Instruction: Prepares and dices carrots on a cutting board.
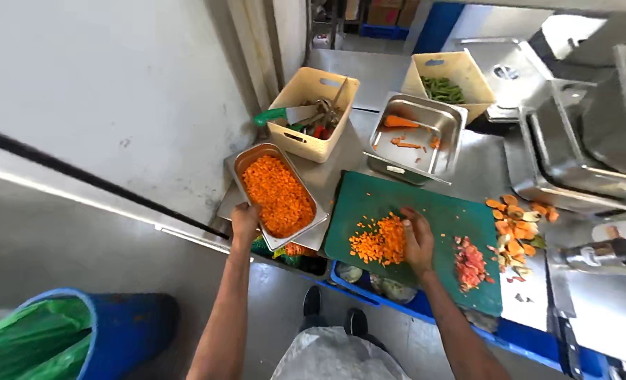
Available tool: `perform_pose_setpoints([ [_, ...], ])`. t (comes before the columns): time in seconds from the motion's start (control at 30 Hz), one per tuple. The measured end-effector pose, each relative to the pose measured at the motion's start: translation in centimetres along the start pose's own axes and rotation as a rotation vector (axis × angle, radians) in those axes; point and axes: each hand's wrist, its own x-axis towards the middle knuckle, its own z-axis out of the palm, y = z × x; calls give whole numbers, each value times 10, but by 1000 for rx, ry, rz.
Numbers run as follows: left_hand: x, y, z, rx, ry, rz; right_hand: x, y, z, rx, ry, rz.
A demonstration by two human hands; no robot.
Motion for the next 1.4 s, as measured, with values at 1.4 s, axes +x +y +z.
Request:
perform_pose_setpoints([
  [1.4,-399,-113,180,18,239,-412,20,21,-5,116,-326,-224],
])
